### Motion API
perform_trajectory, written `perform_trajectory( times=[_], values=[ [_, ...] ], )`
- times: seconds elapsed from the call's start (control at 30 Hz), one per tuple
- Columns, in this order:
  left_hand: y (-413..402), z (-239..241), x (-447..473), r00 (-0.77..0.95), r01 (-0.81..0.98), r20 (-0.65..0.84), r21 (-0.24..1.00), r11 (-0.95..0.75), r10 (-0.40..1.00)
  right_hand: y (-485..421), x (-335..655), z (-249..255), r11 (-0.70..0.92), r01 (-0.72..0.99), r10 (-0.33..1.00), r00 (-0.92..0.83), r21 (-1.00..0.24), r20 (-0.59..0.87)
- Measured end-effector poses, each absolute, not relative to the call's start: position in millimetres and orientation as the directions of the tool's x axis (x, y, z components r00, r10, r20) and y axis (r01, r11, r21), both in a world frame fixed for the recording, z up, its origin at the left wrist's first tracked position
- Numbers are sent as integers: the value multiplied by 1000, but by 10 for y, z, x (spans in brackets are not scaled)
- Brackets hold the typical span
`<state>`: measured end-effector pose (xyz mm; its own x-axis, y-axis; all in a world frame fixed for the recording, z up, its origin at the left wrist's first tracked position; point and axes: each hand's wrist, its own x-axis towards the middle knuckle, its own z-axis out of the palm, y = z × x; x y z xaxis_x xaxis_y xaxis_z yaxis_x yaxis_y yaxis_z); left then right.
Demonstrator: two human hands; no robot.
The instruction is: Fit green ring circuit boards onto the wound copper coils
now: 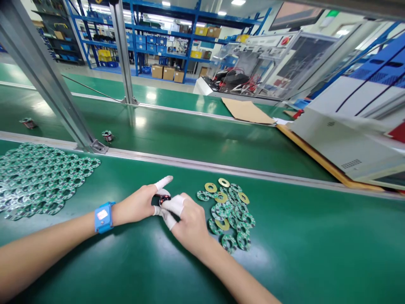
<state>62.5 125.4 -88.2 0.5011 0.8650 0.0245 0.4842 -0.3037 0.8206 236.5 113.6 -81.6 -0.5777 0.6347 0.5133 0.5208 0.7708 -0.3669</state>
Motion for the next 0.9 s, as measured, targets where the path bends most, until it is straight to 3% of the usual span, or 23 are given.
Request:
perform_trajectory(
  times=[0.1,0.17,0.23,0.3,0.4,0.5,0.57,0.67,0.73,0.8,0.9],
  values=[
    [1264,-872,607,496,480,12,830,-285,868,1086,2409,-844,923,361,378,-777,-135,504],
    [1265,-859,600,495,475,3,837,-273,869,1083,2459,-819,956,277,290,-821,-102,491],
    [1263,-849,594,500,461,0,847,-266,866,1136,2536,-767,925,346,373,-746,-157,552],
    [1263,-845,582,518,440,-4,859,-262,855,1237,2638,-714,777,603,584,-583,-181,565],
    [1277,-841,548,532,447,-7,851,-274,847,1403,2787,-674,413,910,824,-391,37,410],
    [1298,-816,524,455,489,0,836,-249,891,1494,2853,-679,373,900,883,-419,226,212],
    [1297,-786,537,353,485,30,848,-211,935,1508,2856,-688,476,866,858,-496,157,132],
    [1263,-751,598,271,514,90,828,-223,958,1510,2859,-696,637,758,771,-621,-142,142],
    [1236,-759,640,314,600,96,751,-275,945,1515,2877,-700,647,704,761,-616,-292,203],
    [1223,-795,663,363,678,82,660,-323,928,1517,2890,-703,571,754,821,-536,-325,198],
    [1236,-867,662,373,740,84,574,-351,924,1501,2869,-710,455,861,890,-445,-226,97]
  ],
)
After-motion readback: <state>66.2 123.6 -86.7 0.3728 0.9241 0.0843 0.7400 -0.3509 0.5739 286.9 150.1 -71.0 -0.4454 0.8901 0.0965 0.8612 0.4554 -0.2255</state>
